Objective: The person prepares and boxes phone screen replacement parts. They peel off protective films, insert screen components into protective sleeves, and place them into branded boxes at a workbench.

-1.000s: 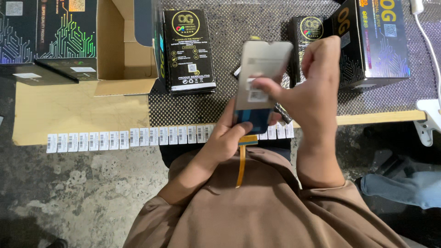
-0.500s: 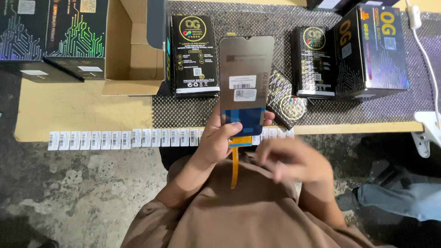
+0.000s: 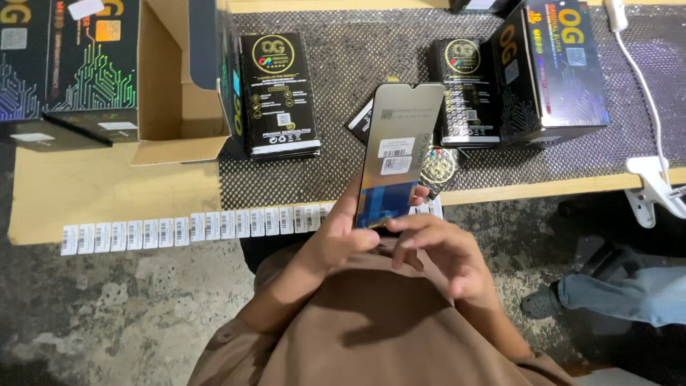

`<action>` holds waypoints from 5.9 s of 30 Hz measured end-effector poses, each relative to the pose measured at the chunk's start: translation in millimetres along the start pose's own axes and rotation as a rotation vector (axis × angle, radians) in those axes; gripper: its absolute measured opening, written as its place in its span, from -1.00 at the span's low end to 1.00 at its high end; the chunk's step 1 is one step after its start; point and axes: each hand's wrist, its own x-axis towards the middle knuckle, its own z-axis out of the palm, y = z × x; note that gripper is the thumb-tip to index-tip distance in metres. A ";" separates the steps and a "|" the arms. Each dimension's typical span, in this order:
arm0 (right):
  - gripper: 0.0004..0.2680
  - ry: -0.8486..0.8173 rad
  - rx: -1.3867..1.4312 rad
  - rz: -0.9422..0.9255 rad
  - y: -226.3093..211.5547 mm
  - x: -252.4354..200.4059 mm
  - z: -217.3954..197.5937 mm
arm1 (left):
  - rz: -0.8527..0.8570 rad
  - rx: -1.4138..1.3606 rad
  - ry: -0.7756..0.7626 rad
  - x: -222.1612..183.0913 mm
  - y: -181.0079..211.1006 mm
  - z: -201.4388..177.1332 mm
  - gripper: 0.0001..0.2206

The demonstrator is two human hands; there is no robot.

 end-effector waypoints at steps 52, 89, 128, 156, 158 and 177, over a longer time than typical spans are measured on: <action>-0.61 1.089 -0.232 -0.342 -39.9 -69.8 -100.8 | 0.084 1.867 -0.274 58.5 0.3 38.6 -0.01; -0.49 0.600 -0.253 -0.068 5.1 -25.8 -25.4 | 0.330 1.576 0.151 45.9 1.0 36.5 -0.02; -0.65 0.511 -1.808 0.413 -33.4 35.9 -71.4 | 0.034 1.132 0.173 -5.1 65.6 -24.7 -0.51; -0.77 0.497 -1.403 -0.002 -31.5 38.5 -66.0 | 0.153 1.192 0.654 -19.7 72.1 -42.0 -0.65; -0.78 0.436 -1.127 0.050 -31.7 38.5 -55.6 | 0.261 1.202 0.692 -20.1 69.2 -48.1 -0.82; -0.80 0.644 -0.432 0.099 17.8 -13.4 -55.4 | 0.110 1.337 0.180 -12.8 63.9 -11.6 -0.33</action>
